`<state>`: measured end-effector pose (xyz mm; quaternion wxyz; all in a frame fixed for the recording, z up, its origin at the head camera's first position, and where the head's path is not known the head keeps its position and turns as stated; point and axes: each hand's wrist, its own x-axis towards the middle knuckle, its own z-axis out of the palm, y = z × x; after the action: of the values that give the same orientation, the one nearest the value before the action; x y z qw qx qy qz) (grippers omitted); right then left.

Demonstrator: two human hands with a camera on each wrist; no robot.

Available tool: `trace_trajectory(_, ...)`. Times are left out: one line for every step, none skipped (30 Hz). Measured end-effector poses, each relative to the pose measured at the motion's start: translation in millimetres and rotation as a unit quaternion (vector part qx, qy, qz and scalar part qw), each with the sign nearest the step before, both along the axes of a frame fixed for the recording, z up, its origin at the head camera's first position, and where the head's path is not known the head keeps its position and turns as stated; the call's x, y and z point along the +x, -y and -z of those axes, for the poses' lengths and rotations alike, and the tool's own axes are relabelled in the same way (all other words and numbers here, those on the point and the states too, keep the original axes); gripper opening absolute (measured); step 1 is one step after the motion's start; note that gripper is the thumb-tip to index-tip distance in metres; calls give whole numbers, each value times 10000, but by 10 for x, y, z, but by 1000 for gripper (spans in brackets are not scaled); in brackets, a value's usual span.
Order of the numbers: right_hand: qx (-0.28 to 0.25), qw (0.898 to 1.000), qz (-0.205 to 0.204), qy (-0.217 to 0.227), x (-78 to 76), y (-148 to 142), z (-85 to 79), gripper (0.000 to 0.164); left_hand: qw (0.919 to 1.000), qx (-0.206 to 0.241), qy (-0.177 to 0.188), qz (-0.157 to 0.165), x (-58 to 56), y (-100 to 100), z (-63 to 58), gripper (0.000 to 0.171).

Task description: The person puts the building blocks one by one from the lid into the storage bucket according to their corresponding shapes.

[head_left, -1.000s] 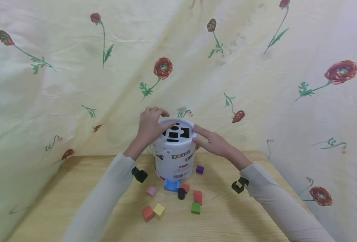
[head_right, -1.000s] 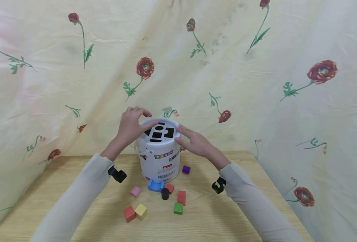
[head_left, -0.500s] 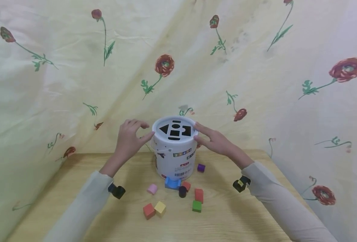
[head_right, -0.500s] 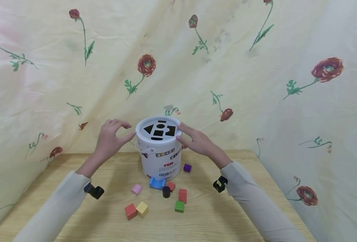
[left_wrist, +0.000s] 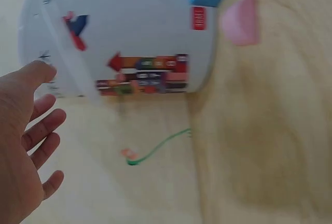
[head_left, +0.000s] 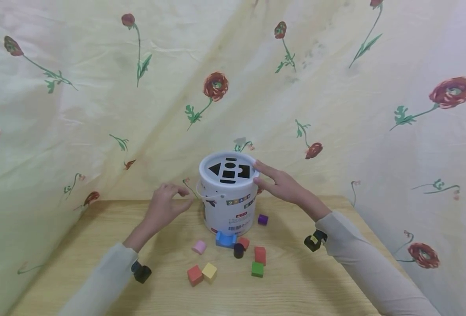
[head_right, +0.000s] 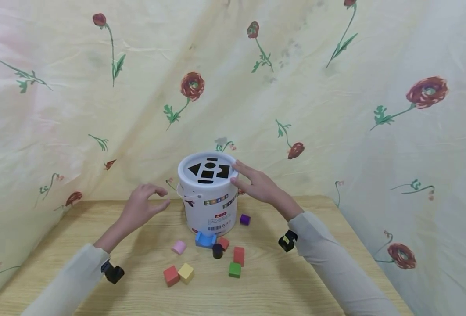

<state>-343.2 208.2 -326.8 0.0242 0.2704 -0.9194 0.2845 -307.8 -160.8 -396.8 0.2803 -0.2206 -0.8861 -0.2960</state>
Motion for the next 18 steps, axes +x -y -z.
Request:
trace_trajectory(-5,10000,10,10,2,2,0,69,9999,-114,78,58,5,1,44,27)
trace_trajectory(-9,10000,20,21,4,4,0,70,9995,-236,174,113,8,-1,88,27)
trace_trajectory(-11,10000,29,31,7,5,-1,70,9988,-373,283,152,16,-6,124,28)
trace_trajectory(-20,10000,39,45,8,5,-1,70,9977,-496,426,191,22,-12,161,28)
trace_trajectory(-23,10000,50,57,8,4,-2,70,9963,-599,556,256,28,-19,195,28)
trace_trajectory(-30,10000,54,69,9,5,-3,70,9946,-692,707,326,29,-24,229,28)
trace_trajectory(-32,9999,61,80,10,5,-3,70,9925,-772,858,408,24,-31,263,28)
trace_trajectory(-30,9999,65,80,10,5,-3,70,9903,-840,993,493,17,-36,293,28)
trace_trajectory(-29,9999,66,79,11,5,-4,70,9879,-894,1135,568,13,-39,318,27)
trace_trajectory(-34,9999,67,81,12,6,-5,70,9851,-916,1290,668,6,-43,338,27)
trace_trajectory(-35,9999,70,87,14,7,-7,70,9820,-935,1446,772,-1,-45,355,28)
trace_trajectory(-36,9999,70,87,16,8,-8,70,9788,-947,1602,859,-11,-46,369,28)
trace_trajectory(-34,9999,75,93,19,10,-9,70,9754,-962,1759,919,-18,-51,379,29)
trace_trajectory(-33,9999,77,94,21,11,-10,70,9719,-953,1912,986,-23,-53,385,30)
trace_trajectory(-32,9999,77,102,24,12,-12,70,9681,-934,2078,1042,-27,-57,389,29)
trace_trajectory(-34,9999,78,107,25,13,-14,70,9639,-919,2246,1099,-32,-60,393,29)
trace_trajectory(-33,9999,72,107,26,14,-16,70,9596,-934,2402,1126,-38,-63,400,30)
trace_trajectory(-38,9999,65,105,26,15,-18,69,9557,-946,2533,1160,-42,-67,406,29)
